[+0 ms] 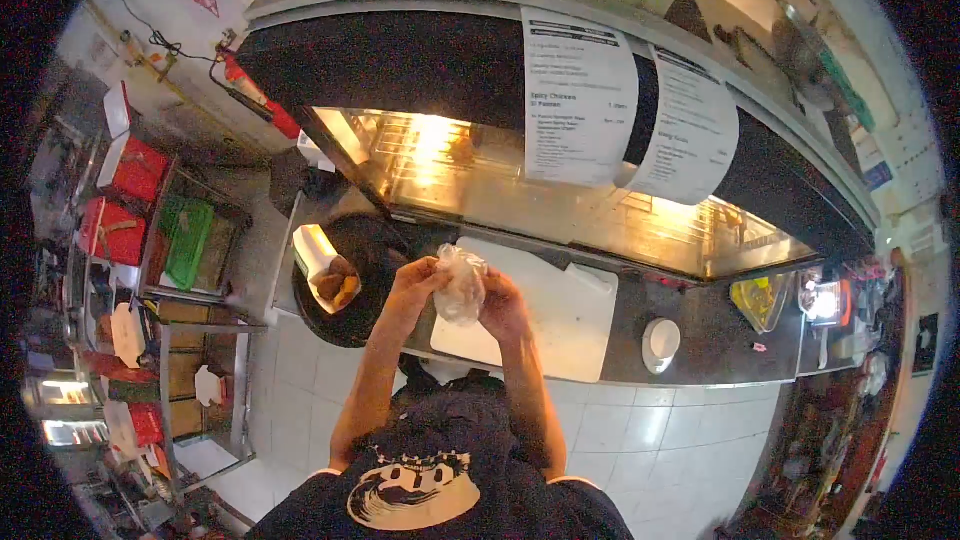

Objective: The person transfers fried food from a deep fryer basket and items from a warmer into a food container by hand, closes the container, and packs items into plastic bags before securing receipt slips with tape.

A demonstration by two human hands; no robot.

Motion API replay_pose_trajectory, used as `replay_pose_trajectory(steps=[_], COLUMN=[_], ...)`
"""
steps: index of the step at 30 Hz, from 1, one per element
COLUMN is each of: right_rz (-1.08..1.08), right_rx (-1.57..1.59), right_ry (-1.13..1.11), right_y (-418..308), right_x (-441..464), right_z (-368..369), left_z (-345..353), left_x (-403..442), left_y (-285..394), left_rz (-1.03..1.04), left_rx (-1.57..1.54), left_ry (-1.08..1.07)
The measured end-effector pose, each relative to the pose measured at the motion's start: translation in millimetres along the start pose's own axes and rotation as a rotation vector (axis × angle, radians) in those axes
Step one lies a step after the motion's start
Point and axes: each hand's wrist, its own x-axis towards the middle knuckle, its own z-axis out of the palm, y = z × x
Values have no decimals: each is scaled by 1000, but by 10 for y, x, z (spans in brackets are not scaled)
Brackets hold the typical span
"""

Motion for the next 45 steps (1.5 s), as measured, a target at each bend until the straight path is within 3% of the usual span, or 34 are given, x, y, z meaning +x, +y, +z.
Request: replay_pose_trajectory(steps=[4, 6, 13, 17, 22, 25, 31, 33, 34, 36, 39, 42, 44, 45], right_rz=[-40, -48, -55, -27, -11, 20, -12, 83, 81, 23, -17, -28, 46, -12], right_rx=[169, 286, 207, 298, 344, 386, 265, 423, 423, 354, 138, -210, 115, 60], right_ry=[-60, -276, -90, -241, -296, -233, -85, -342, -347, 9, -64, 107, -447, -321], right_y=[75, 113, 188, 232, 334, 393, 498, 570, 624, 724, 684, 632, 575, 634], right_x=[3, 22, 16, 42, 43, 34, -2, 56, 18, -58, -19, 74, 158, 142], right_z=[-350, -398, -214, 49, 123, 122, 208, -81, -117, -94, 12, -6, 317, 295], left_z=[66, 25, -23, -65, -217, -197, -161, -190, -176, -188, -201, -198, -170, -166], left_x=[-115, -127, -274, -360, -379, -428, -501, -482, -489, -471, -476, -475, -466, -463], left_y=[155, 183, 464, 538, 473, 487, 494, 335, 398, 436, 428, 278, 192, 153], left_rz=[79, 15, -166, -130, -113, -151, -22, 47, -8, -60, -68, -80, -62, -48], left_rx=[-115, -247, -816, -905, -1174, -1106, -1231, -1112, -1117, -1119, -717, -782, -786, -791], left_ry=[41, 29, -91, -85, -302, -132, -312, -303, -291, -280, -144, -122, -109, -98])
